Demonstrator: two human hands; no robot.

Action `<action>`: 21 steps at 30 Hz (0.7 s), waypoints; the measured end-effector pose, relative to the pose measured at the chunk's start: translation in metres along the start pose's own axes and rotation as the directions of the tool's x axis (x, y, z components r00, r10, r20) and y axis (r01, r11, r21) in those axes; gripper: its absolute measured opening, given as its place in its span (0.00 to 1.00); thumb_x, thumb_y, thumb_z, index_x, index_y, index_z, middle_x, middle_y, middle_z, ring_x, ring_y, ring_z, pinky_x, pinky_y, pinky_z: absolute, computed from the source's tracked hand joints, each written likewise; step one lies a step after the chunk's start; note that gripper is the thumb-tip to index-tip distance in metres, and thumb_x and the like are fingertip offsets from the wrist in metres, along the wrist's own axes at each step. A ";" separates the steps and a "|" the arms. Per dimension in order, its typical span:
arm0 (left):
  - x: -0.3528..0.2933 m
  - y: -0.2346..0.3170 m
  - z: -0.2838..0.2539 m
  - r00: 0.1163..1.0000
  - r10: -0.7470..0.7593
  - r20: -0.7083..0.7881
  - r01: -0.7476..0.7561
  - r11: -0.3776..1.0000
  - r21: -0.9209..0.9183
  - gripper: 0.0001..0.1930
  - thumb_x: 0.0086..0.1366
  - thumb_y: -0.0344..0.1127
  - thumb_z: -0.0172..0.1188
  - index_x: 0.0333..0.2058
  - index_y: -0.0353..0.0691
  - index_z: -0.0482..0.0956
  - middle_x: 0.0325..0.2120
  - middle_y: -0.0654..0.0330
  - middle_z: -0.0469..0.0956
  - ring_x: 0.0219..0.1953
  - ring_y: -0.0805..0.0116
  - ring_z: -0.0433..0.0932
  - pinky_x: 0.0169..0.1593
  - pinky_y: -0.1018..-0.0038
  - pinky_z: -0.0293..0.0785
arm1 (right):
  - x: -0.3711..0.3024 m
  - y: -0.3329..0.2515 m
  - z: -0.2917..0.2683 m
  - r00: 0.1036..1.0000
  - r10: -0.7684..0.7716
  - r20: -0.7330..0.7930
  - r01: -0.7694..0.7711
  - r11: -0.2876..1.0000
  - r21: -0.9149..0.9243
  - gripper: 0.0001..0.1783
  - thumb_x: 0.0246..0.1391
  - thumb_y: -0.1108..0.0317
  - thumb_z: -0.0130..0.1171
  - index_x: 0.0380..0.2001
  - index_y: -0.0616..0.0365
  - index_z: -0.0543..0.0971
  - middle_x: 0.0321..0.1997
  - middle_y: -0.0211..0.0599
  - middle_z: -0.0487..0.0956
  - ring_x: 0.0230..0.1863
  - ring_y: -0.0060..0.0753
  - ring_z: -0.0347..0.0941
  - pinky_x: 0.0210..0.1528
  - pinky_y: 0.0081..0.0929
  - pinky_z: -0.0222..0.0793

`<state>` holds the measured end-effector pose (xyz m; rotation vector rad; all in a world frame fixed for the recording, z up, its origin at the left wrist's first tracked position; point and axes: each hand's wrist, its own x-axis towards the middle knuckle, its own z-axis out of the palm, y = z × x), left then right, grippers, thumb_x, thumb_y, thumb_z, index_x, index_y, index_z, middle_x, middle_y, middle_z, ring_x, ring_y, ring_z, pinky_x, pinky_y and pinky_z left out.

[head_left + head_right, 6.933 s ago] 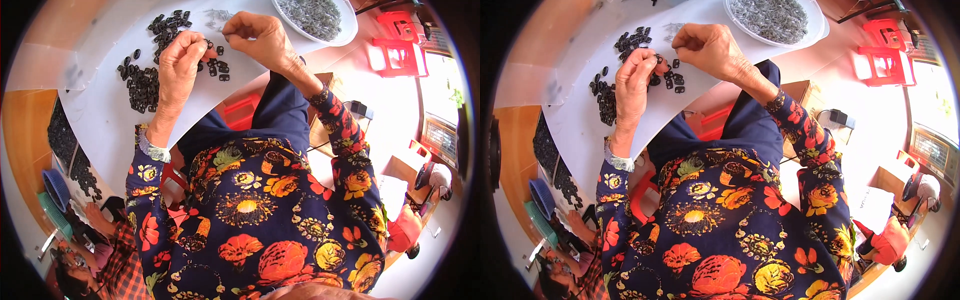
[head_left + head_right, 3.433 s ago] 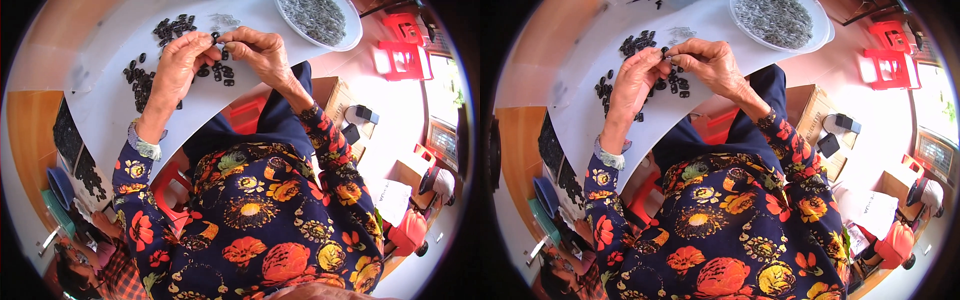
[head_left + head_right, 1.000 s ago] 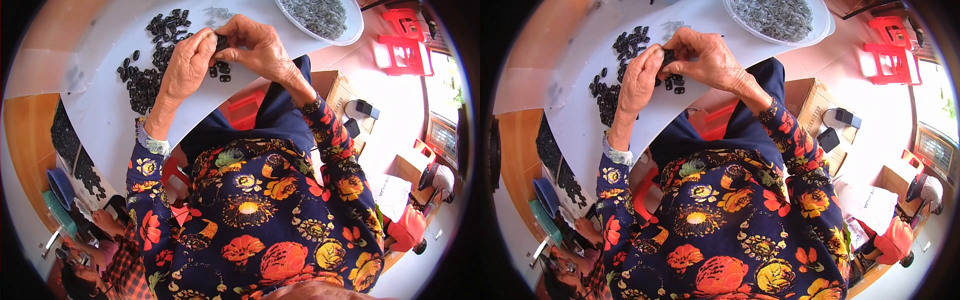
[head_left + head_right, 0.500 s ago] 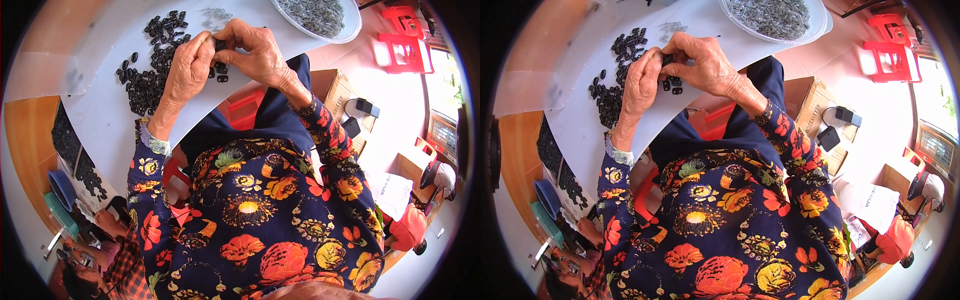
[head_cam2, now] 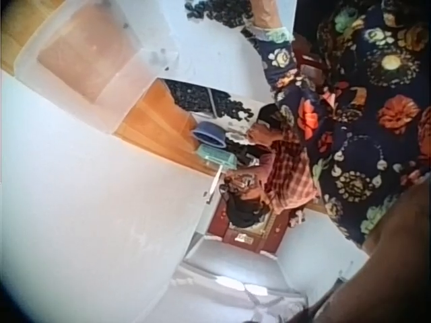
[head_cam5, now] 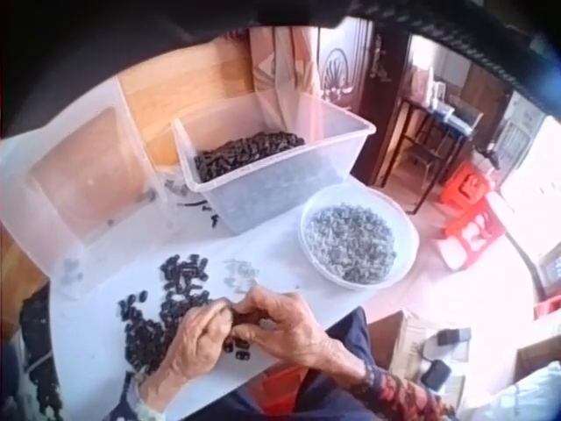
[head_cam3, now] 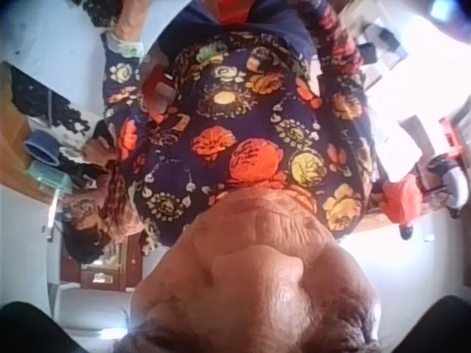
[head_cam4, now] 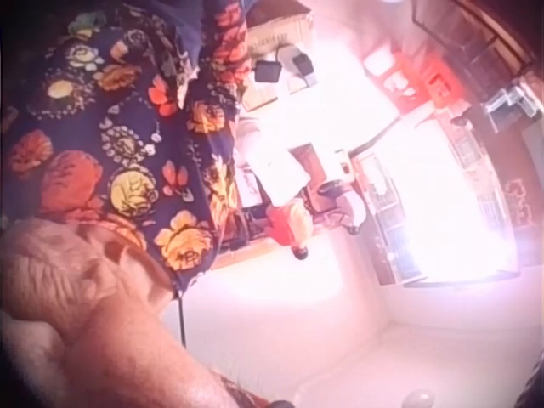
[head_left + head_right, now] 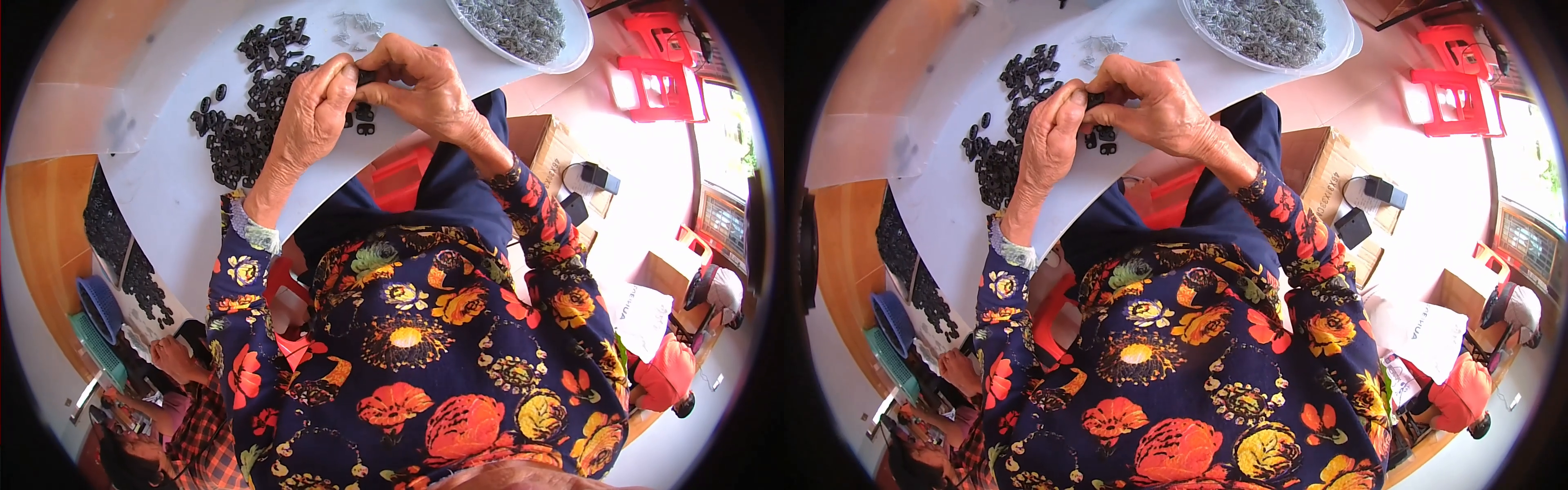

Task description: The person assembles small plastic components by inserting metal pins into the plastic pieces by hand.

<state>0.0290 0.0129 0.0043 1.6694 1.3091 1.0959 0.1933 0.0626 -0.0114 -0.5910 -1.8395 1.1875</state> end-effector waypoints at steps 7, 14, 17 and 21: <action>0.004 0.014 -0.006 0.999 0.014 0.031 -0.015 0.999 0.036 0.12 0.66 0.37 0.46 0.29 0.33 0.64 0.13 0.61 0.59 0.18 0.74 0.56 0.22 0.74 0.58 | 0.004 -0.013 -0.004 0.995 0.099 -0.018 -0.099 0.995 0.028 0.11 0.43 0.71 0.67 0.25 0.63 0.73 0.20 0.33 0.77 0.22 0.18 0.70 0.26 0.20 0.68; 0.013 0.035 -0.018 0.996 0.031 -0.081 -0.032 0.999 -0.003 0.13 0.68 0.36 0.43 0.26 0.34 0.65 0.14 0.64 0.63 0.18 0.78 0.60 0.23 0.76 0.61 | -0.005 -0.007 0.003 0.987 0.160 -0.010 -0.145 0.920 0.364 0.20 0.48 0.70 0.65 0.43 0.65 0.71 0.23 0.30 0.76 0.25 0.13 0.69 0.29 0.18 0.67; 0.053 0.068 -0.043 0.980 0.078 -0.185 -0.052 0.988 0.143 0.13 0.69 0.35 0.45 0.30 0.32 0.71 0.19 0.67 0.69 0.22 0.79 0.65 0.31 0.80 0.67 | -0.005 -0.015 -0.002 0.982 0.174 0.070 -0.186 0.948 0.259 0.21 0.50 0.69 0.64 0.45 0.65 0.70 0.24 0.30 0.76 0.25 0.14 0.69 0.29 0.18 0.67; 0.125 0.089 -0.092 0.939 0.339 -0.067 -0.298 0.893 0.339 0.14 0.68 0.39 0.48 0.47 0.37 0.66 0.28 0.56 0.76 0.26 0.70 0.76 0.39 0.75 0.76 | 0.001 -0.008 0.003 0.973 0.185 0.140 -0.212 0.954 0.212 0.19 0.52 0.66 0.62 0.44 0.65 0.71 0.24 0.29 0.76 0.25 0.15 0.69 0.31 0.18 0.68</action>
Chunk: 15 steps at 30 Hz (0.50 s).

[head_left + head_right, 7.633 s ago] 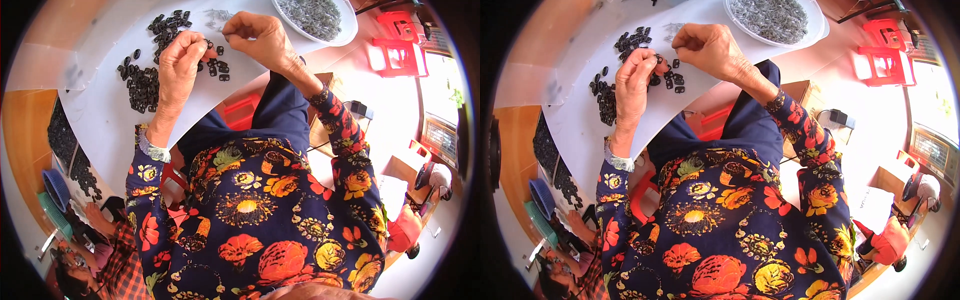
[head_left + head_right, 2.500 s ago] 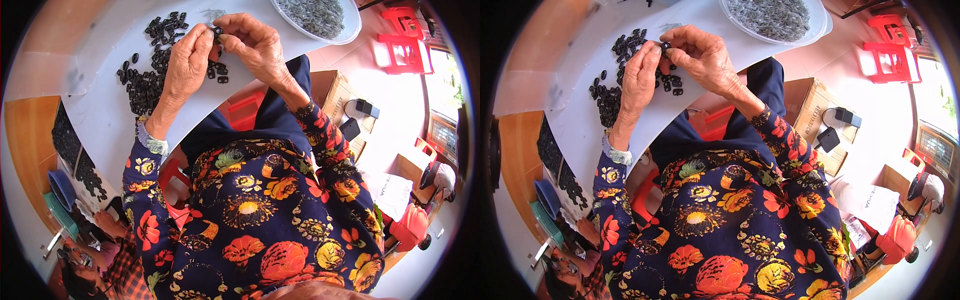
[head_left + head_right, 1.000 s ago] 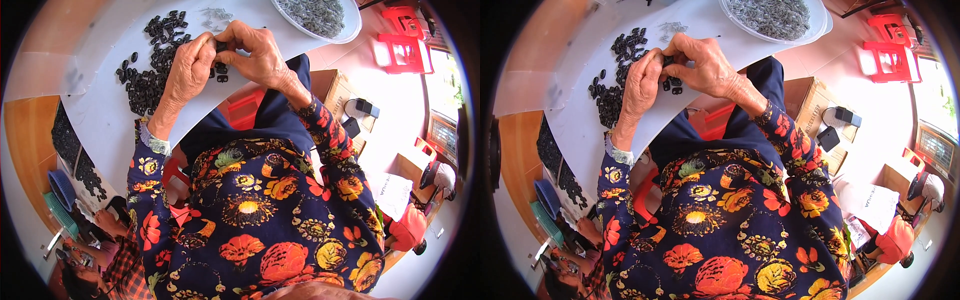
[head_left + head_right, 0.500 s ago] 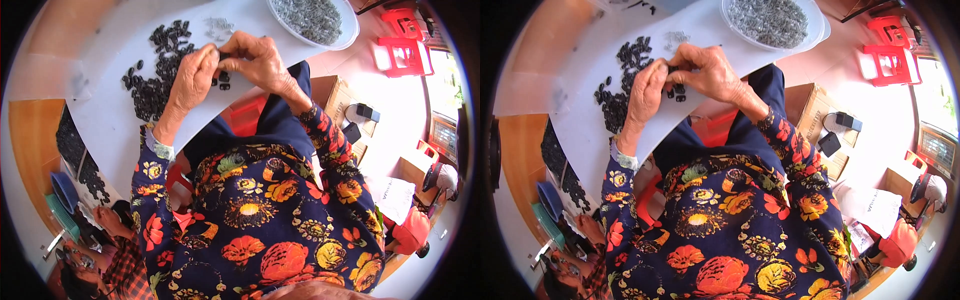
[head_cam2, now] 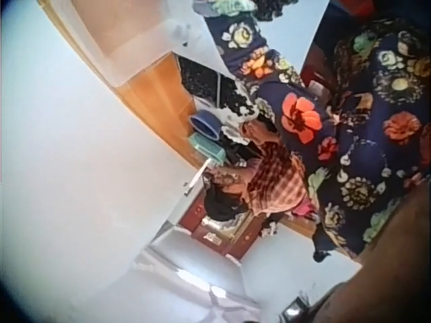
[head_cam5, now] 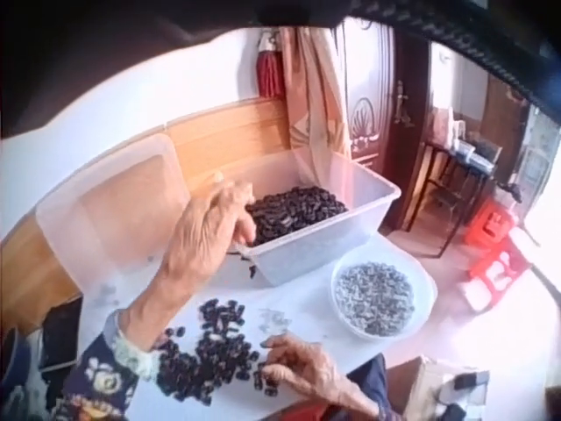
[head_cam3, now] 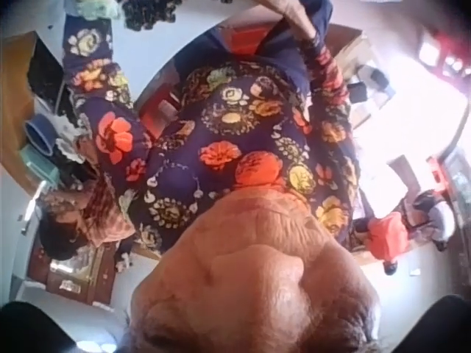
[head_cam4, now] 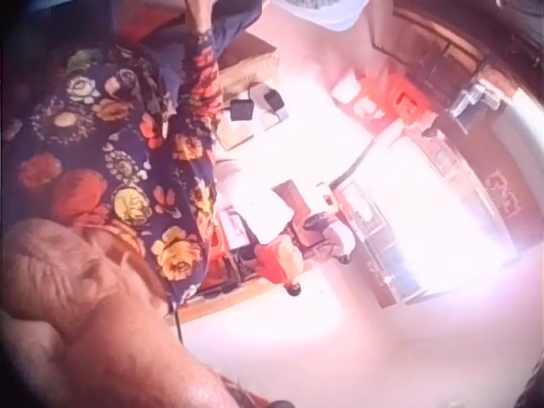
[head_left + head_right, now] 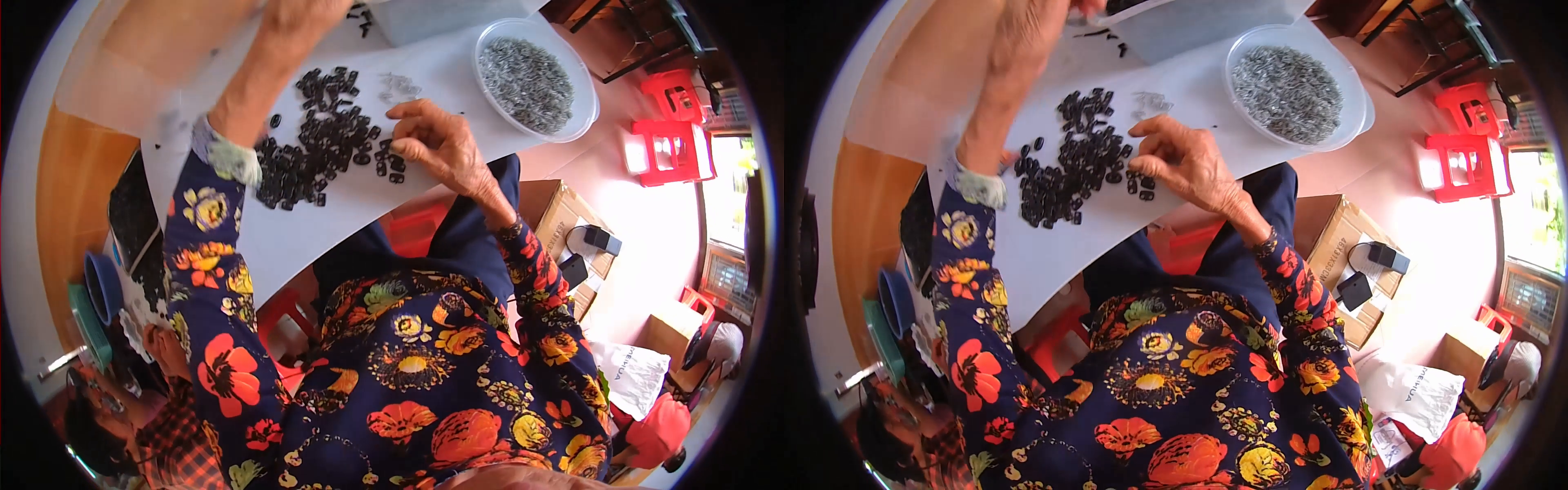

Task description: The person assembles small plastic components by inserting metal pins into the plastic pieces by hand.

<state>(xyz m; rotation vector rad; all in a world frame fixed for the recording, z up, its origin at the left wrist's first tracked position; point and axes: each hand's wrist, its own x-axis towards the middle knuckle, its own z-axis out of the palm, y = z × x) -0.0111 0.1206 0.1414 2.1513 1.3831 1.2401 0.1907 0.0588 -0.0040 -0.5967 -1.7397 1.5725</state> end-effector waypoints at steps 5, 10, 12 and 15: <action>-0.037 -0.018 -0.020 0.995 -0.059 -0.086 0.058 0.998 -0.015 0.12 0.69 0.37 0.45 0.37 0.33 0.71 0.21 0.63 0.73 0.24 0.77 0.71 0.31 0.80 0.69 | 0.004 -0.006 -0.003 0.999 0.051 -0.001 -0.051 0.998 -0.023 0.16 0.55 0.69 0.58 0.45 0.64 0.72 0.29 0.26 0.73 0.28 0.14 0.64 0.33 0.13 0.64; -0.133 -0.077 -0.039 0.861 -0.508 -0.021 0.462 0.765 0.448 0.10 0.65 0.35 0.50 0.32 0.34 0.75 0.25 0.59 0.76 0.27 0.76 0.72 0.35 0.77 0.69 | -0.001 -0.004 -0.005 0.995 0.103 -0.012 -0.103 0.994 -0.028 0.15 0.55 0.69 0.58 0.44 0.65 0.73 0.30 0.28 0.75 0.28 0.14 0.65 0.32 0.13 0.64; -0.159 -0.087 -0.038 0.933 -0.354 -0.071 0.352 0.847 0.398 0.08 0.59 0.33 0.51 0.30 0.33 0.73 0.17 0.54 0.72 0.22 0.55 0.67 0.31 0.65 0.68 | -0.003 -0.006 -0.004 0.994 0.111 -0.009 -0.111 0.993 -0.029 0.15 0.55 0.69 0.58 0.44 0.65 0.73 0.30 0.28 0.75 0.27 0.14 0.65 0.32 0.13 0.64; -0.176 -0.085 -0.033 0.957 -0.281 0.074 0.219 0.865 0.452 0.06 0.56 0.29 0.52 0.31 0.34 0.72 0.23 0.53 0.72 0.31 0.54 0.67 0.38 0.65 0.67 | -0.006 -0.006 -0.004 0.991 0.127 -0.032 -0.129 0.991 -0.044 0.15 0.55 0.69 0.58 0.44 0.66 0.73 0.30 0.28 0.75 0.27 0.14 0.65 0.32 0.12 0.64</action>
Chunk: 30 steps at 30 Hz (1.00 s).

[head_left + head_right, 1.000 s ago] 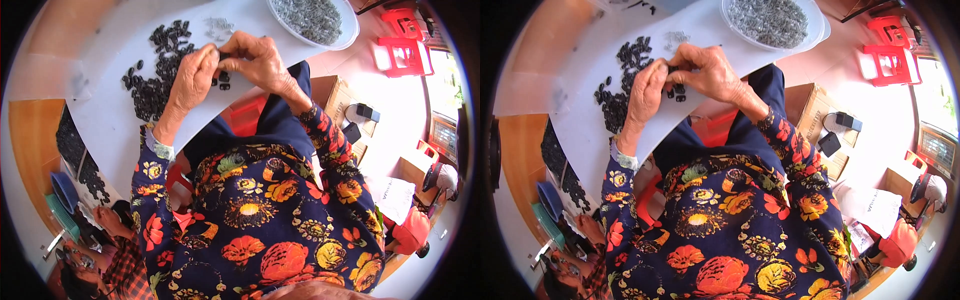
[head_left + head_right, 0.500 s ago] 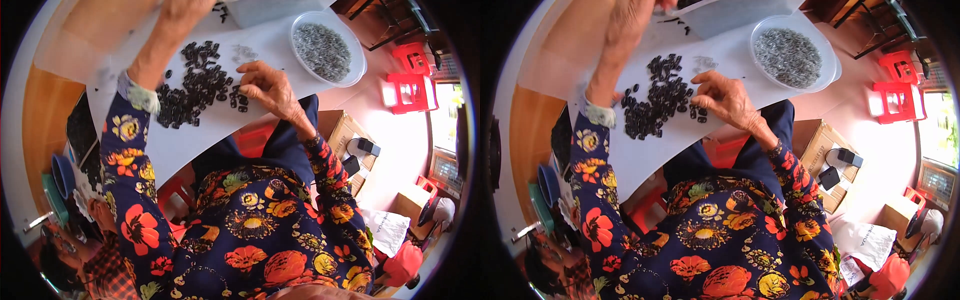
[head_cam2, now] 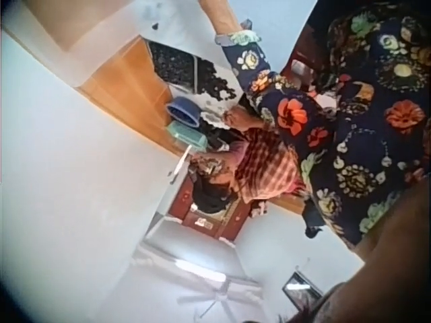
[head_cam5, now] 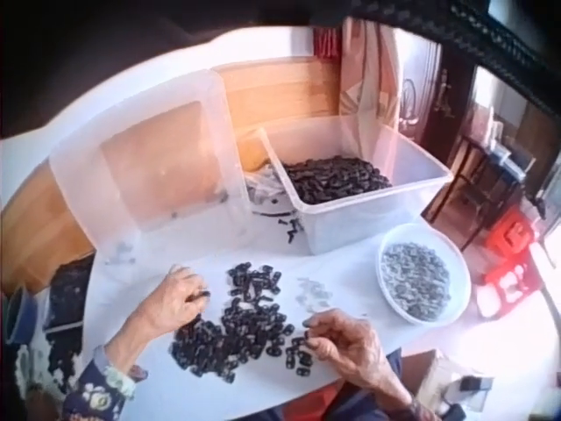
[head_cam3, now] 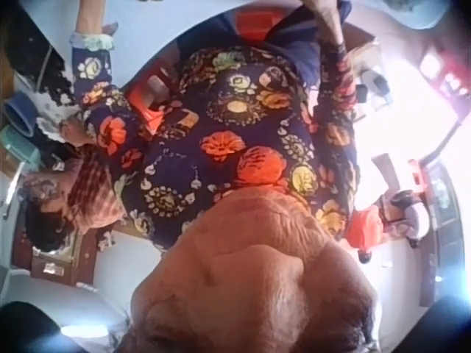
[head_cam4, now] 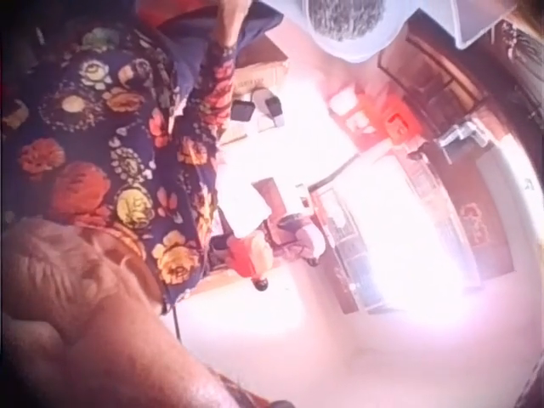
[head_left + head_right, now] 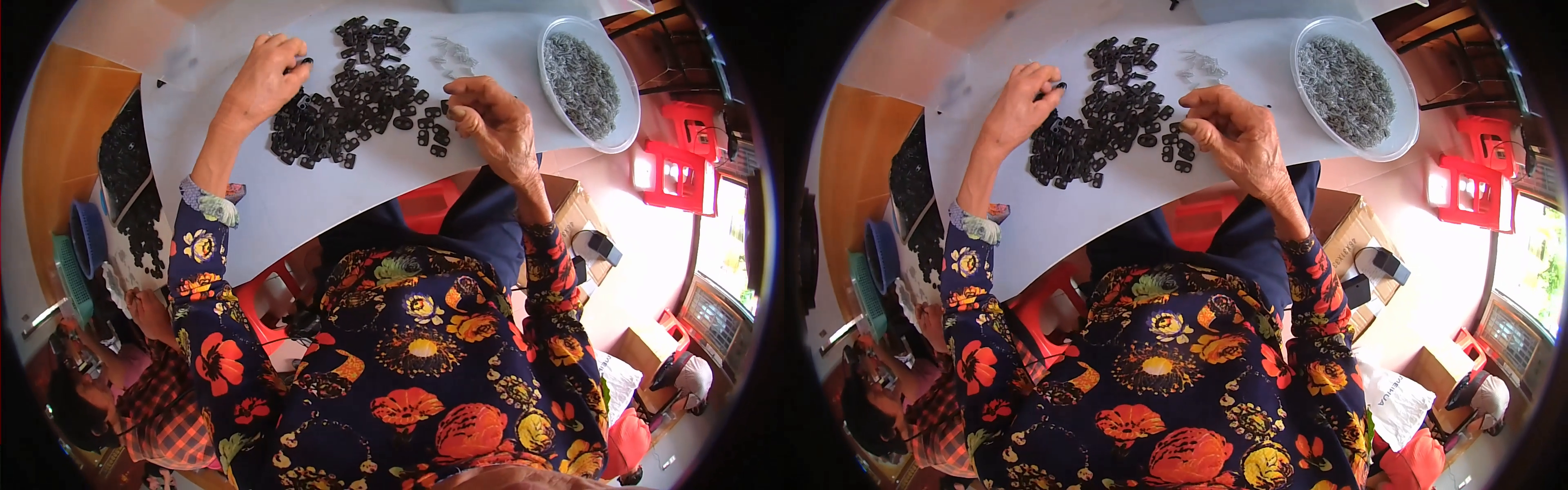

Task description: The person assembles small plastic components by inserting metal pins into the plastic pieces by hand.

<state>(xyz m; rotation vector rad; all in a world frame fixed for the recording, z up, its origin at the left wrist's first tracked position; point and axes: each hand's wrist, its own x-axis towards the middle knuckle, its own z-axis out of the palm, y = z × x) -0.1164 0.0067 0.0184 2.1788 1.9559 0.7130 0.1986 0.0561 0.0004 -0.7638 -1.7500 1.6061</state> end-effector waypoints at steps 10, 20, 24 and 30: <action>0.007 0.026 0.019 0.997 -0.073 0.033 0.077 0.981 -0.177 0.05 0.54 0.26 0.55 0.26 0.34 0.67 0.22 0.56 0.68 0.30 0.57 0.65 0.37 0.66 0.66 | 0.001 0.004 -0.003 0.999 -0.036 -0.034 0.034 0.997 -0.065 0.13 0.56 0.70 0.57 0.43 0.64 0.74 0.29 0.27 0.76 0.27 0.13 0.65 0.32 0.12 0.65; 0.021 0.051 0.034 0.998 0.056 -0.025 -0.059 0.991 -0.120 0.05 0.56 0.26 0.56 0.25 0.34 0.69 0.19 0.60 0.67 0.26 0.69 0.66 0.32 0.73 0.65 | 0.007 0.004 0.005 0.993 -0.072 -0.091 0.062 0.993 -0.105 0.09 0.51 0.71 0.60 0.36 0.62 0.77 0.26 0.33 0.78 0.26 0.18 0.72 0.32 0.19 0.70; 0.016 0.052 0.029 0.979 -0.201 0.033 0.196 0.887 -0.419 0.04 0.59 0.29 0.56 0.27 0.35 0.73 0.22 0.65 0.73 0.28 0.75 0.68 0.34 0.77 0.66 | 0.033 0.000 0.011 0.944 -0.328 -0.044 0.275 0.851 -0.447 0.06 0.50 0.75 0.58 0.34 0.61 0.79 0.26 0.34 0.76 0.24 0.27 0.71 0.28 0.21 0.69; -0.001 0.052 0.037 0.904 -0.382 0.190 0.310 0.283 -0.908 0.06 0.61 0.31 0.57 0.33 0.34 0.77 0.27 0.66 0.76 0.31 0.77 0.71 0.39 0.80 0.66 | 0.081 0.007 0.013 0.881 -0.410 0.236 0.435 0.506 -0.745 0.07 0.48 0.70 0.57 0.32 0.59 0.79 0.31 0.38 0.77 0.31 0.46 0.74 0.34 0.37 0.70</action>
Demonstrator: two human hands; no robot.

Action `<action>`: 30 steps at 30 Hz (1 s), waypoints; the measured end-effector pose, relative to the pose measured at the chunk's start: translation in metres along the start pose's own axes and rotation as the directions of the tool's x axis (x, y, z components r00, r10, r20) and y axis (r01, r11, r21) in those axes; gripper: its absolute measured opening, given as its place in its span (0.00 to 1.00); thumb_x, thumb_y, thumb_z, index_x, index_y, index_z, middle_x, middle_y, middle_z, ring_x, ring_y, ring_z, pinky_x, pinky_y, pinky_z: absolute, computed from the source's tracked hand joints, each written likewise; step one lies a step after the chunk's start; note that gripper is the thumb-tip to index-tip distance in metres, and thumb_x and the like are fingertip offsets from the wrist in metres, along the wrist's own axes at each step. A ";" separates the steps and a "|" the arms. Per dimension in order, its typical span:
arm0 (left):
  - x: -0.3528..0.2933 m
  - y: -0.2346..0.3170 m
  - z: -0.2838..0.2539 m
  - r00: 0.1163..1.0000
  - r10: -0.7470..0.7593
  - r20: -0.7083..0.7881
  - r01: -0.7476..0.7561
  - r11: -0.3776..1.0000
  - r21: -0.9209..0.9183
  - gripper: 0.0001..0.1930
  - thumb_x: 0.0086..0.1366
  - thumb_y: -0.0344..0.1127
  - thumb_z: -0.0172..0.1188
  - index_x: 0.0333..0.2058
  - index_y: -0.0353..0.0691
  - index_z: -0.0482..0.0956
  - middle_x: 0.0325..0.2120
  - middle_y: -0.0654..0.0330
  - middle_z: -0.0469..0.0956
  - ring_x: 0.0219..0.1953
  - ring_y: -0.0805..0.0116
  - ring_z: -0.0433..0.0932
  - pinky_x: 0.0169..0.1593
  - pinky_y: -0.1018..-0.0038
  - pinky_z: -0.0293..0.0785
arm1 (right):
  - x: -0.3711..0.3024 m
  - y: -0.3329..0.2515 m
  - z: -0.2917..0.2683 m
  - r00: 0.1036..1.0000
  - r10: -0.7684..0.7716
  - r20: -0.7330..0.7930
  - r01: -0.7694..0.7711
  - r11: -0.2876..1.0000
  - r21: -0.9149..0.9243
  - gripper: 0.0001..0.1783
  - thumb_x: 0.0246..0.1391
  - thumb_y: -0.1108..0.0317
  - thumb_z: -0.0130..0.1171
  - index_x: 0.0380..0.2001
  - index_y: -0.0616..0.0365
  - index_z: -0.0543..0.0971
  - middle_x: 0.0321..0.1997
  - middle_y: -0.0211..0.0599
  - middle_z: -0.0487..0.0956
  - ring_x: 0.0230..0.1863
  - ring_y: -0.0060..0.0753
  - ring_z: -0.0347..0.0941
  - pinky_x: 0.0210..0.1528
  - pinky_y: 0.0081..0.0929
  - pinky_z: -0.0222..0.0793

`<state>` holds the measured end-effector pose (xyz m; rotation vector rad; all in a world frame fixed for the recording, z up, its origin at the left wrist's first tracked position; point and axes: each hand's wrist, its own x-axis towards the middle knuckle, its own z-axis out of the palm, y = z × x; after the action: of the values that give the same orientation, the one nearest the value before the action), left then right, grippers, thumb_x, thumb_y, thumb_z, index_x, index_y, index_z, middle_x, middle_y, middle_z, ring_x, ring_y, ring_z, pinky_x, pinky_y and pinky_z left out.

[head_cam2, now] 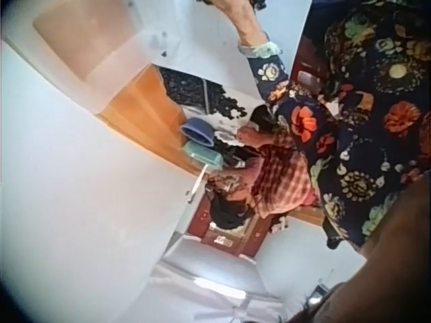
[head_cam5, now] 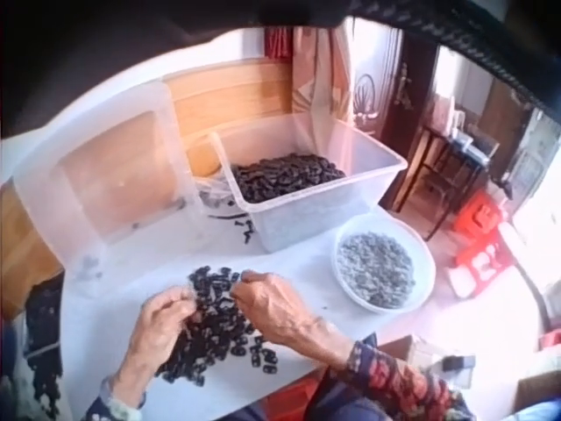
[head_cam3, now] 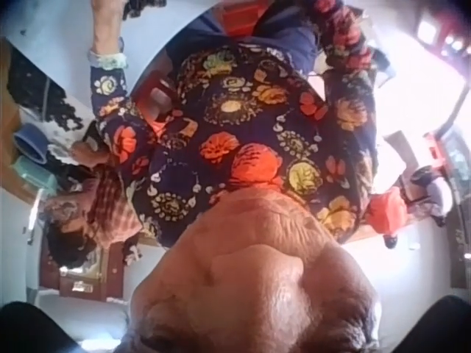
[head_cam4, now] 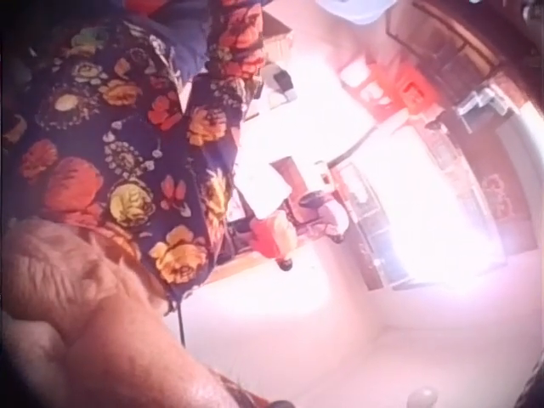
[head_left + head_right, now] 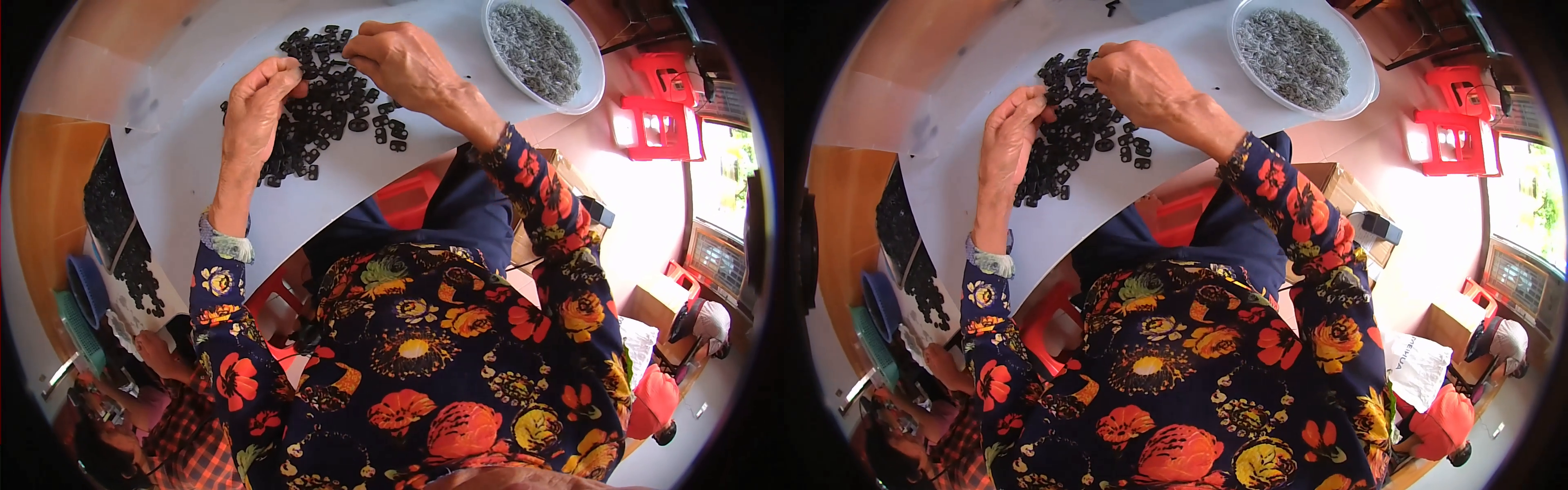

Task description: The person assembles small plastic components by inserting metal pins into the plastic pieces by hand.

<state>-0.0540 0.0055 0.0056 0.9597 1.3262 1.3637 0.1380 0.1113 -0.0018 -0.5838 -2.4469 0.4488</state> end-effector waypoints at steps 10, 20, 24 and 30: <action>-0.009 0.000 0.007 0.999 0.017 0.045 -0.013 0.996 -0.083 0.06 0.62 0.30 0.55 0.35 0.34 0.76 0.26 0.67 0.75 0.30 0.77 0.73 0.38 0.80 0.69 | 0.016 -0.002 -0.001 0.976 -0.010 0.220 0.062 0.970 -0.233 0.02 0.45 0.75 0.55 0.23 0.62 0.73 0.27 0.41 0.74 0.31 0.49 0.73 0.33 0.40 0.70; 0.005 0.002 -0.001 0.897 0.413 0.161 -0.370 0.498 0.784 0.05 0.53 0.24 0.54 0.31 0.35 0.71 0.24 0.55 0.75 0.30 0.58 0.73 0.36 0.66 0.71 | 0.007 0.003 -0.002 0.995 -0.013 0.101 0.022 0.996 -0.092 0.02 0.40 0.76 0.55 0.22 0.64 0.74 0.22 0.45 0.75 0.24 0.47 0.74 0.28 0.37 0.71; 0.014 -0.001 -0.008 0.910 0.377 0.171 -0.343 0.453 0.823 0.06 0.53 0.24 0.54 0.31 0.36 0.71 0.24 0.55 0.74 0.31 0.57 0.72 0.35 0.65 0.70 | -0.031 -0.015 -0.020 0.970 0.240 -0.026 -0.217 0.913 0.345 0.08 0.44 0.74 0.58 0.31 0.62 0.77 0.17 0.36 0.74 0.18 0.27 0.69 0.26 0.24 0.68; 0.024 0.006 0.003 0.785 0.528 0.323 -0.467 0.161 0.870 0.08 0.55 0.24 0.55 0.35 0.36 0.74 0.25 0.57 0.73 0.32 0.60 0.69 0.40 0.68 0.68 | -0.067 -0.015 -0.028 0.897 0.440 0.026 -0.384 0.751 0.537 0.09 0.50 0.75 0.58 0.37 0.63 0.79 0.25 0.28 0.76 0.26 0.14 0.69 0.32 0.15 0.68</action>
<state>-0.0574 0.0296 0.0098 2.3795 1.9876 0.9438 0.1993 0.0706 -0.0041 -0.8737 -1.9447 1.2032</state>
